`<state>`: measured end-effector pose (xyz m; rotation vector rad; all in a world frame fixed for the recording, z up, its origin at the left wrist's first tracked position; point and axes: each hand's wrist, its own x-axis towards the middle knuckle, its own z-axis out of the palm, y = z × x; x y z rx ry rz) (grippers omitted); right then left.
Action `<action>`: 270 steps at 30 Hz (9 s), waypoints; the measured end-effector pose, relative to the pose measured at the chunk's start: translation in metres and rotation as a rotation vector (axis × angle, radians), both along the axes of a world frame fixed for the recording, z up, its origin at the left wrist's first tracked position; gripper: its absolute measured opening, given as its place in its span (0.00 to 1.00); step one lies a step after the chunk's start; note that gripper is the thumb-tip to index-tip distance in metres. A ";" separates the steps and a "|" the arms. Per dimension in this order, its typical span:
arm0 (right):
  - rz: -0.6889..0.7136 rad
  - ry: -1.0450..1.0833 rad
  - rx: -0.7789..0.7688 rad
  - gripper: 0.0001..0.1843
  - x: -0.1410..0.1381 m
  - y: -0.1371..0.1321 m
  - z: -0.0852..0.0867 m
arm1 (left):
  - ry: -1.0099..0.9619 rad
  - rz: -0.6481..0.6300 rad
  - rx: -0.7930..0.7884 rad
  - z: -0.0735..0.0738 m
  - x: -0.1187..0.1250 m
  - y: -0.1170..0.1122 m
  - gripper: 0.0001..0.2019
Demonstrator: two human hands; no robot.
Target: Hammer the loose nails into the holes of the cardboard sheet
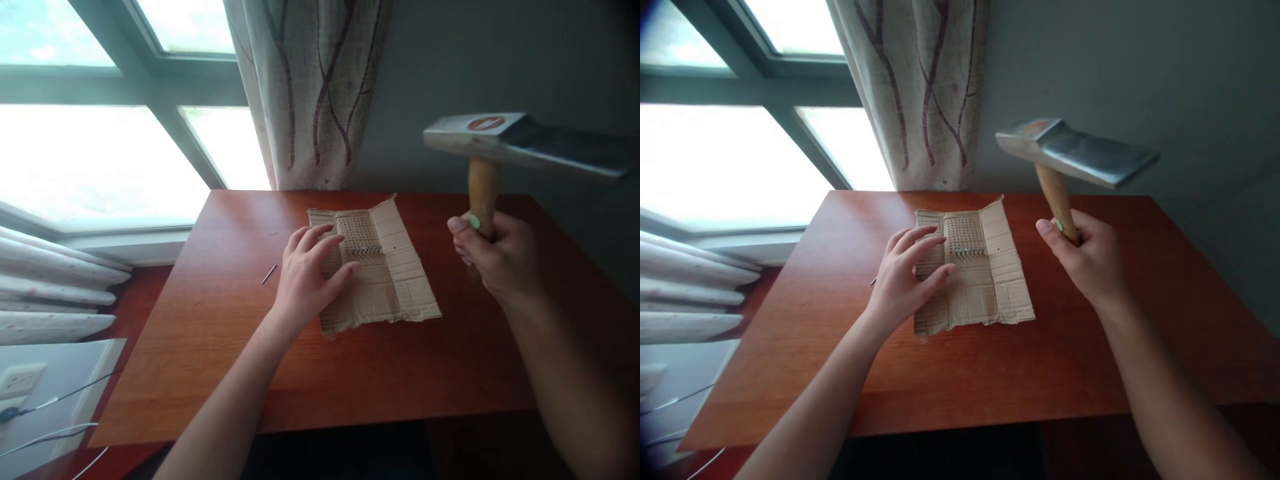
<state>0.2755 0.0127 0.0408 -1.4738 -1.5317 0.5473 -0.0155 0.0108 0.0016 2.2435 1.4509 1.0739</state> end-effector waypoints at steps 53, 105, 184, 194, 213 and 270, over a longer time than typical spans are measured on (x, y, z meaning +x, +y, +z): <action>-0.067 0.563 0.201 0.32 -0.014 0.043 -0.066 | -0.124 0.250 -0.312 0.013 -0.073 0.024 0.05; -0.030 0.643 0.238 0.33 -0.011 0.046 -0.069 | -0.220 -0.011 -0.045 0.004 0.009 0.023 0.04; 0.207 -0.312 -0.138 0.26 0.002 -0.009 0.015 | -0.138 -0.010 0.055 -0.003 0.013 0.022 0.03; 0.344 -0.702 -0.289 0.33 -0.005 -0.013 0.061 | -0.162 -0.003 0.043 -0.006 0.014 0.021 0.03; 0.336 -0.710 -0.367 0.35 -0.010 -0.016 0.062 | -0.143 -0.009 0.007 -0.006 0.013 0.022 0.04; 0.316 -0.656 -0.380 0.31 -0.003 -0.023 0.049 | 0.092 0.029 -0.063 -0.007 0.005 0.002 0.19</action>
